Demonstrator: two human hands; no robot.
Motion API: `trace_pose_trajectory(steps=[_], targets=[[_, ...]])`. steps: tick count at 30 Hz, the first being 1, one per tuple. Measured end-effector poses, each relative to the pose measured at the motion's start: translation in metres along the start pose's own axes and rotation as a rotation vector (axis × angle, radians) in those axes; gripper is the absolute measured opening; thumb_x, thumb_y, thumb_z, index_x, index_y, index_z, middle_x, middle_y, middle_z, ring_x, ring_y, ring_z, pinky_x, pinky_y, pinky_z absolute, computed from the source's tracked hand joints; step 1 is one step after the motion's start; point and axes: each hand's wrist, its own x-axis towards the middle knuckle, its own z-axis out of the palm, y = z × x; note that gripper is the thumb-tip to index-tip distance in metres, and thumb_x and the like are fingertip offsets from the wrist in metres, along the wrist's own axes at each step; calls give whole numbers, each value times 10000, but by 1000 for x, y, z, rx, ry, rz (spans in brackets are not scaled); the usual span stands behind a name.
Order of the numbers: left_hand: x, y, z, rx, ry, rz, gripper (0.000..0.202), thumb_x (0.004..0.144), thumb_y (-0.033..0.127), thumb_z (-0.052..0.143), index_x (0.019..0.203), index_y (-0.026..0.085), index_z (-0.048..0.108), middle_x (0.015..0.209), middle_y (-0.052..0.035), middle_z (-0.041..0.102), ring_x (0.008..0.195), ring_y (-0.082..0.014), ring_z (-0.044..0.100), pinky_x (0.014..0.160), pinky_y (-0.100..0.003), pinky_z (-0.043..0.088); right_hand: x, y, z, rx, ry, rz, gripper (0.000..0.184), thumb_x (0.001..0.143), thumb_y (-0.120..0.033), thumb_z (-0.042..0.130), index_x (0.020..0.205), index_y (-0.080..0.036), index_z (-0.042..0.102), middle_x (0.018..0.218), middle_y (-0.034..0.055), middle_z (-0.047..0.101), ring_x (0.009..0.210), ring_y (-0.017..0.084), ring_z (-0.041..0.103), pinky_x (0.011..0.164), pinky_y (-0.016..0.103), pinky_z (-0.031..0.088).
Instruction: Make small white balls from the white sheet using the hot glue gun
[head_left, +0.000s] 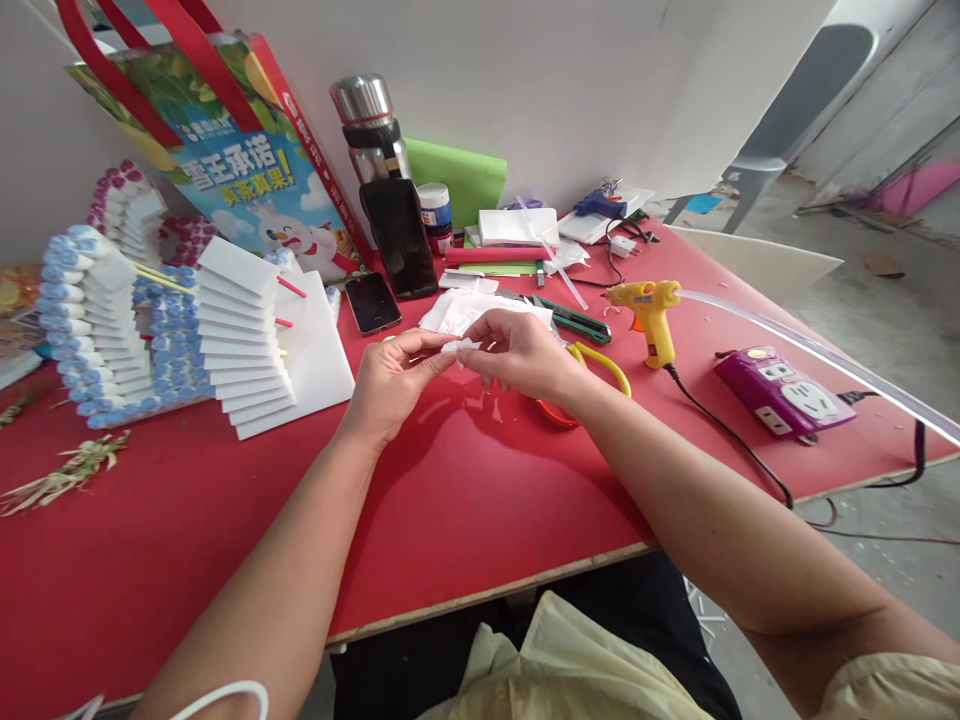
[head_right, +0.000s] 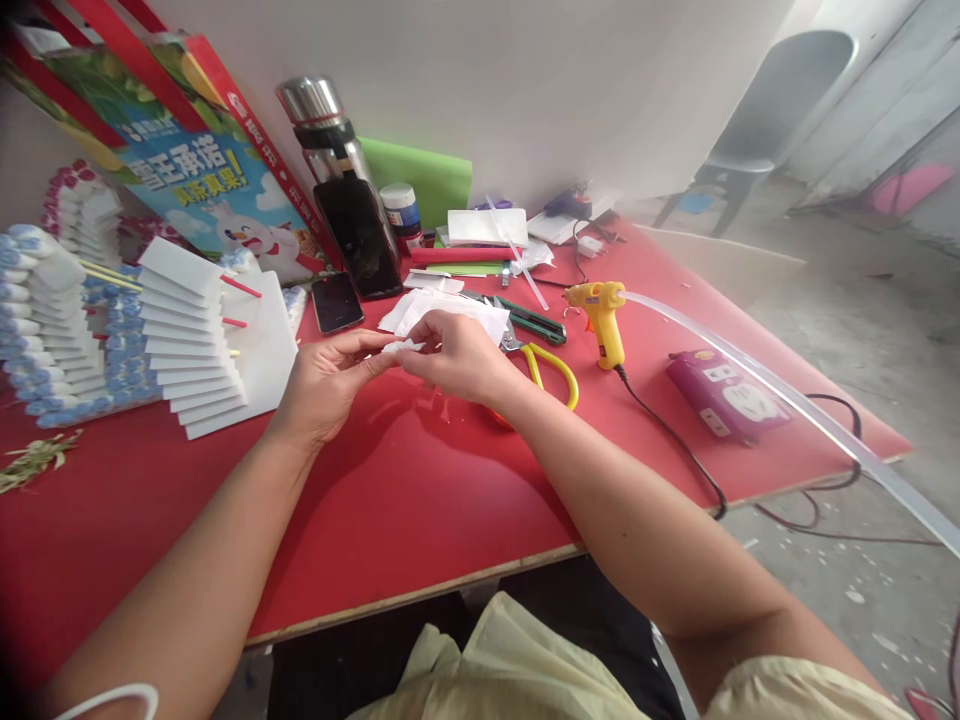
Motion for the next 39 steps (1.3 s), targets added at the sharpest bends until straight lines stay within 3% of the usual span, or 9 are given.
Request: trace_pose_trajectory(steps=[4, 11, 13, 16, 21, 27, 35, 37, 39], targets=[[0, -2, 0, 13, 1, 15, 316, 777, 414, 837, 1013, 205, 822, 1043, -86, 777, 1023, -260, 686, 958, -392, 534, -2, 1, 0, -102, 39, -47, 145, 841, -292, 708, 853, -179, 618, 814, 30, 710, 603, 123, 647, 524, 230, 471], [0, 0, 0, 38, -70, 12, 289, 805, 418, 810, 1001, 206, 825, 1041, -94, 766, 1014, -262, 689, 956, -395, 531, 5, 8, -1, 44, -50, 2, 116, 861, -266, 639, 794, -183, 593, 733, 28, 705, 514, 116, 606, 464, 237, 459], [0, -1, 0, 13, -66, -22, 301, 792, 418, 822, 1007, 208, 824, 1032, -91, 771, 1000, -257, 692, 968, -400, 529, 5, 10, -2, -23, -15, -41, 88, 842, -253, 650, 863, -188, 595, 738, 14, 693, 538, 119, 600, 481, 235, 445], [0, -4, -1, -50, -41, -83, 330, 771, 420, 839, 1024, 209, 821, 1001, -85, 779, 959, -245, 702, 970, -411, 537, 3, 10, -2, -186, 61, -151, 193, 814, -245, 679, 986, -202, 603, 834, 8, 689, 655, 127, 604, 567, 235, 436], [0, -4, -1, -66, -40, -103, 354, 738, 438, 861, 998, 200, 823, 1003, -88, 786, 963, -253, 706, 955, -409, 549, 2, 8, -1, -352, 81, -194, 57, 841, -246, 637, 852, -194, 615, 793, 6, 666, 714, 140, 579, 632, 254, 400], [0, -1, 3, 9, 26, -45, 316, 731, 433, 869, 950, 208, 829, 987, -76, 785, 993, -263, 696, 941, -392, 546, 0, 10, 5, -412, 142, -246, 66, 850, -240, 611, 801, -198, 595, 723, 1, 641, 659, 142, 541, 614, 265, 366], [-2, 3, 1, -5, 17, -35, 383, 707, 473, 876, 977, 207, 819, 1021, -82, 790, 1001, -277, 707, 930, -410, 562, -3, 7, 3, -459, 89, -410, 74, 850, -176, 579, 784, -205, 565, 759, 5, 615, 685, 139, 516, 647, 263, 378], [-2, 3, 1, 4, 27, -8, 356, 724, 466, 866, 967, 210, 818, 989, -76, 789, 978, -267, 708, 906, -392, 563, -3, 4, 2, -350, 80, -352, 65, 856, -201, 608, 798, -207, 580, 783, 12, 644, 691, 141, 551, 645, 258, 404], [-1, 2, -1, 18, 47, 15, 313, 760, 445, 843, 972, 216, 812, 946, -64, 782, 929, -240, 703, 875, -364, 556, 0, 2, 0, -91, 59, -163, 124, 900, -311, 630, 835, -208, 602, 828, 30, 694, 645, 138, 592, 588, 249, 430]])
